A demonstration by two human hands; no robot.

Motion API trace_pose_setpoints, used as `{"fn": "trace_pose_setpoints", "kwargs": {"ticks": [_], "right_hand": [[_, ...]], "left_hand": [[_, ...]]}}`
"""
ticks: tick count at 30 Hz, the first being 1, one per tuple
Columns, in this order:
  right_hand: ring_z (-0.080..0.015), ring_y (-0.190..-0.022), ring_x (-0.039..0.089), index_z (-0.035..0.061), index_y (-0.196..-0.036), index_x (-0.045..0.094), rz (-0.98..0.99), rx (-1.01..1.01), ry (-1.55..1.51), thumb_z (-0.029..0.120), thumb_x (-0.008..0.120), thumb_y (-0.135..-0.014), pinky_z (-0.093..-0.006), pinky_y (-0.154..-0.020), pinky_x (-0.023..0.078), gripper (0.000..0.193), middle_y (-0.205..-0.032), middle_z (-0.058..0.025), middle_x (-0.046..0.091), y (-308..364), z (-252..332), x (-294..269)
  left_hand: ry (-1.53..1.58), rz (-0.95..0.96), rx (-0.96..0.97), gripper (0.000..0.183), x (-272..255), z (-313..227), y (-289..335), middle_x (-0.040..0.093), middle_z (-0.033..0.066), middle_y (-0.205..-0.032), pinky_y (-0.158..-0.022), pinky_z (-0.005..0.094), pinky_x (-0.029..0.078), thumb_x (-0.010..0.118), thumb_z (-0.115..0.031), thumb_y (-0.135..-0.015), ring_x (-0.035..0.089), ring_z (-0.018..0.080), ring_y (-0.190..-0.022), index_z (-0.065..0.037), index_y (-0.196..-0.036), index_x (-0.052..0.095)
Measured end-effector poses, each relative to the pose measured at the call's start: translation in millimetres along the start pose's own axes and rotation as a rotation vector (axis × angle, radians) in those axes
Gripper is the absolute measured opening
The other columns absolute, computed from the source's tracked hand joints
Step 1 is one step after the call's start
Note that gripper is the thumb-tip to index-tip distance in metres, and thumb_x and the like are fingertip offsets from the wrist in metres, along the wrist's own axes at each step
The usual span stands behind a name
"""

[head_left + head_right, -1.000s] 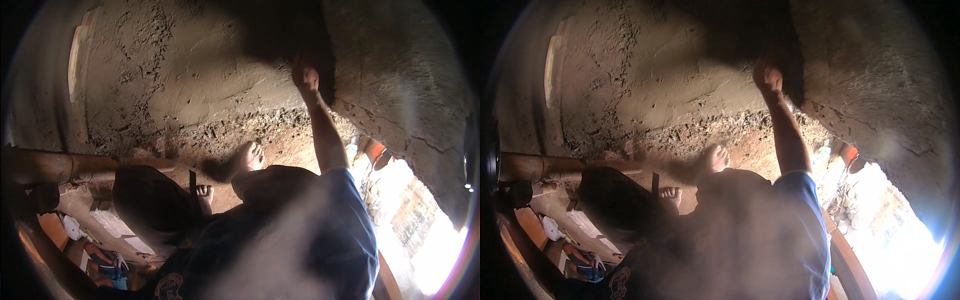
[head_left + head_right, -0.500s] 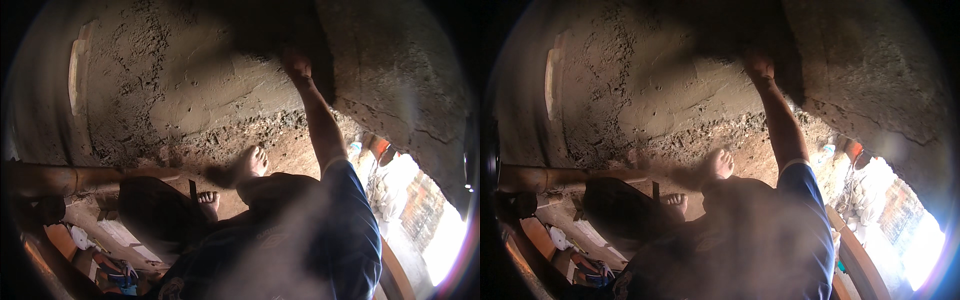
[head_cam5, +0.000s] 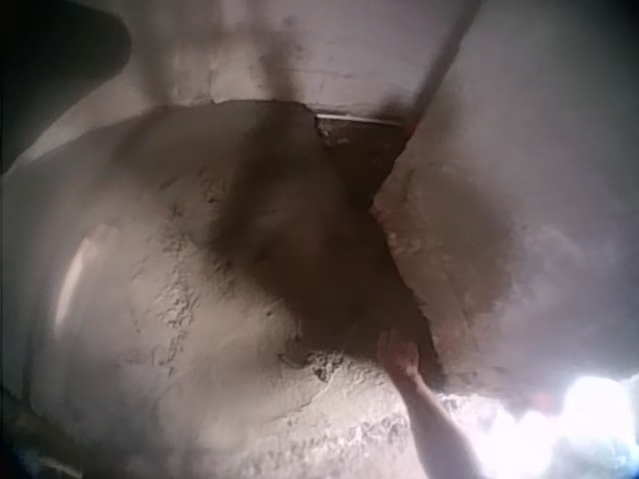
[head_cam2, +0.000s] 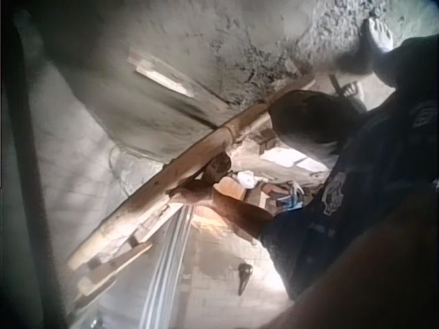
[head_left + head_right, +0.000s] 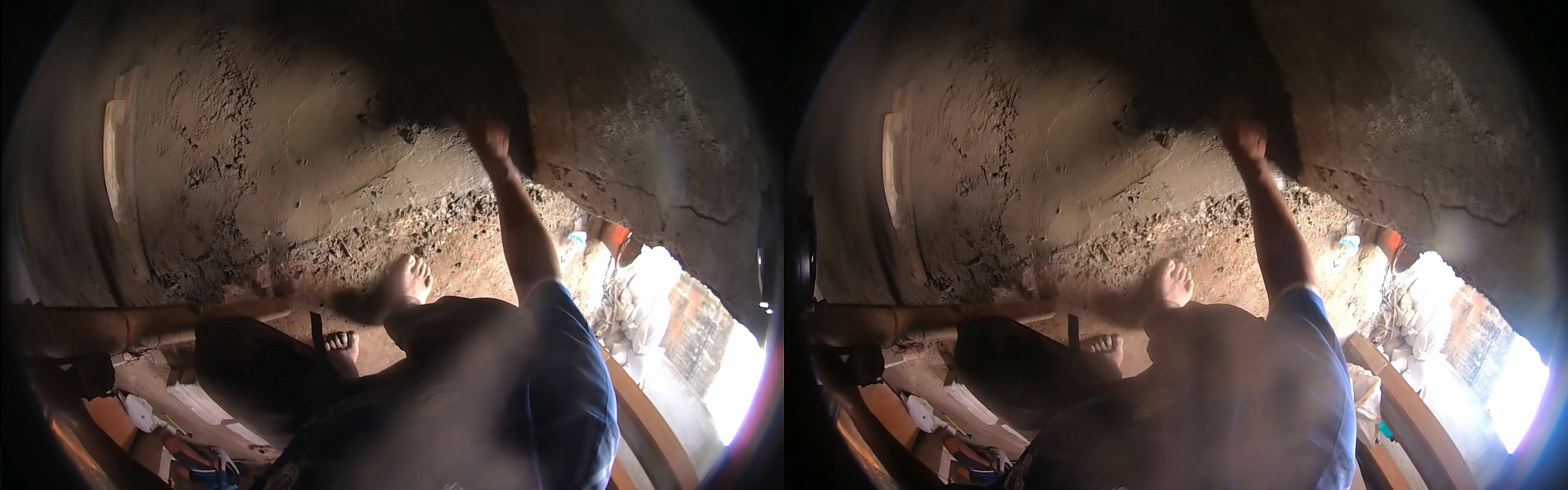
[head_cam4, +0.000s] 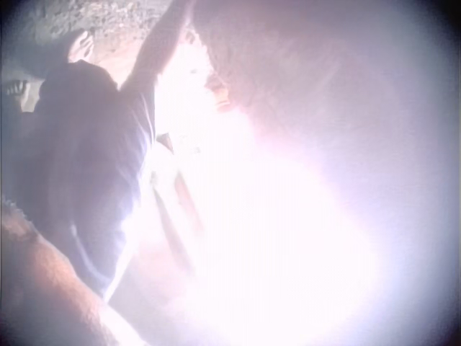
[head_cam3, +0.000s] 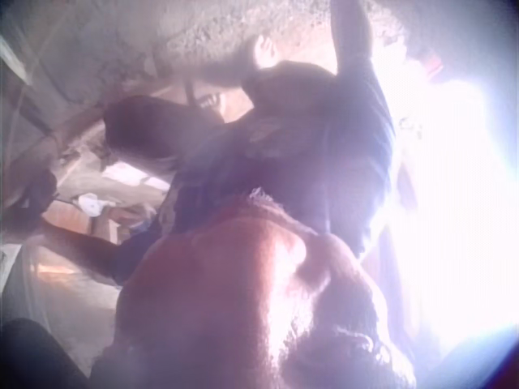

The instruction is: The person applies wet cement to a wall using a trowel. They scoop the material from a pile on the floor and spread it across the surface, smoothing it out with consistent strokes.

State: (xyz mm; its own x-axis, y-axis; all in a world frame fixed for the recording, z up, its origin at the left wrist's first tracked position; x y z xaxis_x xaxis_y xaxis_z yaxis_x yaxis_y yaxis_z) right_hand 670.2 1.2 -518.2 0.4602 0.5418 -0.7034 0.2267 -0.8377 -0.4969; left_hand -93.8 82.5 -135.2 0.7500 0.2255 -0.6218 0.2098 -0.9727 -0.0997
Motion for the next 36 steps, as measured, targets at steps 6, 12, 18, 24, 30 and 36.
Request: {"fn": "trace_pose_setpoints", "kwargs": {"ticks": [6,12,18,24,30,36], "right_hand": [[-0.0243,-0.052,0.056,0.0055,-0.089,0.058,0.456,0.114,-0.213,0.019,0.044,-0.087,-0.0363,-0.043,0.048,0.02,-0.069,-0.0103,0.057,-14.7,-21.8,33.4],[-0.0271,-0.053,0.059,-0.0048,-0.11,0.049,0.661,0.213,-0.411,0.021,0.045,-0.086,-0.0366,-0.04,0.046,0.036,-0.065,-0.0174,0.058,27.7,40.4,-56.1],[-0.0255,-0.054,0.058,0.0091,-0.081,0.055,0.362,0.144,-0.131,0.022,0.048,-0.084,-0.0364,-0.041,0.046,0.015,-0.065,-0.0112,0.054,31.0,37.7,-62.1],[-0.0288,-0.068,0.06,0.0078,-0.079,0.056,0.602,0.182,-0.326,0.019,0.047,-0.082,-0.039,-0.057,0.05,0.015,-0.075,-0.0134,0.059,-19.6,-17.4,23.0],[-0.0293,-0.068,0.062,0.005,-0.084,0.055,0.528,0.321,-0.378,0.021,0.048,-0.084,-0.0379,-0.054,0.051,0.017,-0.079,-0.0155,0.061,10.6,30.4,-14.1],[-0.0279,-0.051,0.057,0.0089,-0.078,0.05,0.689,0.381,-0.642,0.023,0.048,-0.085,-0.0397,-0.038,0.044,0.016,-0.066,-0.0149,0.056,33.1,65.3,-101.6]], "left_hand": [[-0.037,-0.019,-0.021,0.04,-10.2,7.1,1.6,0.047,0.0145,-0.108,-0.088,0.0397,0.042,0.046,-0.038,-0.089,0.048,0.0256,-0.102,-0.005,-0.111,0.04],[-0.085,-0.026,-0.038,0.041,-24.8,14.8,2.9,0.046,0.0145,-0.11,-0.089,0.0397,0.042,0.045,-0.038,-0.09,0.048,0.0255,-0.103,-0.005,-0.113,0.04],[-0.128,-0.042,-0.042,0.043,-46.7,23.4,-2.8,0.046,0.0144,-0.112,-0.09,0.0397,0.041,0.045,-0.038,-0.09,0.047,0.0254,-0.104,-0.004,-0.115,0.04],[-0.116,-0.059,-0.057,0.044,-55.2,31.6,-4.7,0.046,0.0144,-0.113,-0.09,0.0397,0.04,0.044,-0.039,-0.09,0.047,0.0253,-0.105,-0.004,-0.117,0.039],[-0.128,-0.059,-0.071,0.046,-56.9,31.9,-2.3,0.046,0.0144,-0.115,-0.091,0.0397,0.04,0.044,-0.039,-0.09,0.046,0.0252,-0.106,-0.003,-0.119,0.039],[-0.141,-0.064,-0.091,0.047,-61.4,42.6,-2.3,0.045,0.0144,-0.116,-0.092,0.0397,0.039,0.043,-0.039,-0.09,0.046,0.0251,-0.108,-0.003,-0.12,0.038]]}}
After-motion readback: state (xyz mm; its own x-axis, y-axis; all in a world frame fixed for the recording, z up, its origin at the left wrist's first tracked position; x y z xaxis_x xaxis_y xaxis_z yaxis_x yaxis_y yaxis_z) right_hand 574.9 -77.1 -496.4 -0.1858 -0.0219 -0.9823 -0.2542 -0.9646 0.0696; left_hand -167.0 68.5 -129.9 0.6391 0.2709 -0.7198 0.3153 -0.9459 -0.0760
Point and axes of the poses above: each hand's wrist, its own y-axis away from the middle knuckle, its own x-axis out of the palm, z = x × y, the point moved 2 cm from there along -y, towards the middle knuckle
